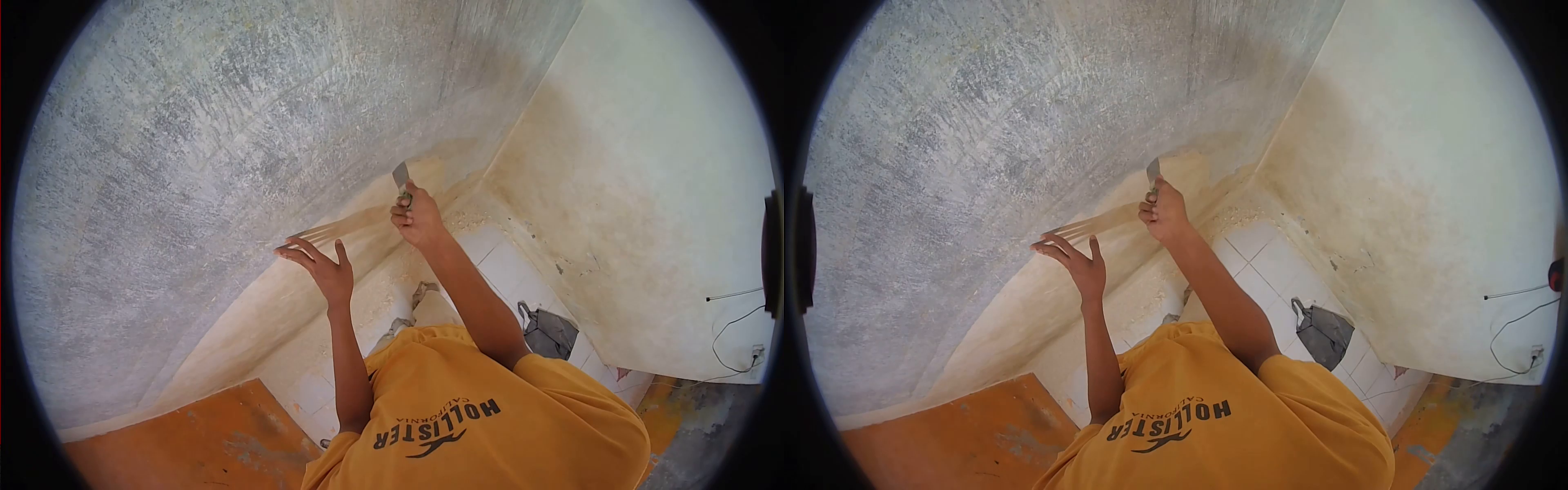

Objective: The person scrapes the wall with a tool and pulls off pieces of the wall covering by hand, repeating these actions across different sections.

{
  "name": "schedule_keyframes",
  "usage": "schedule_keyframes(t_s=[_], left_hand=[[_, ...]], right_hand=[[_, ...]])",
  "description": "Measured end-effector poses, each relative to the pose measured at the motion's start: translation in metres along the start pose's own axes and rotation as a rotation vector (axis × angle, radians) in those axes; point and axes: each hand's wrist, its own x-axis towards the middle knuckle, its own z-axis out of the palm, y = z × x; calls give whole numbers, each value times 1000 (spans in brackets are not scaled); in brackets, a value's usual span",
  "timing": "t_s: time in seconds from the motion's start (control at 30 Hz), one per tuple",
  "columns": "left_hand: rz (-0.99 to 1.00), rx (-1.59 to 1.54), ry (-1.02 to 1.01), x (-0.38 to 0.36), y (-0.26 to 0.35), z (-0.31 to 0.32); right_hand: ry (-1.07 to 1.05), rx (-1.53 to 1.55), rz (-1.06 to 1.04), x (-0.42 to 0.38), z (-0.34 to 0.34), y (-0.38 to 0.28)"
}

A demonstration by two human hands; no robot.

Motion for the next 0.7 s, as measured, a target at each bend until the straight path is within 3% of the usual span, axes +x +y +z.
schedule_keyframes(t_s=[0.7], left_hand=[[3, 34, 41, 3, 4, 6]], right_hand=[[3, -41, -23, 4, -4, 1]])
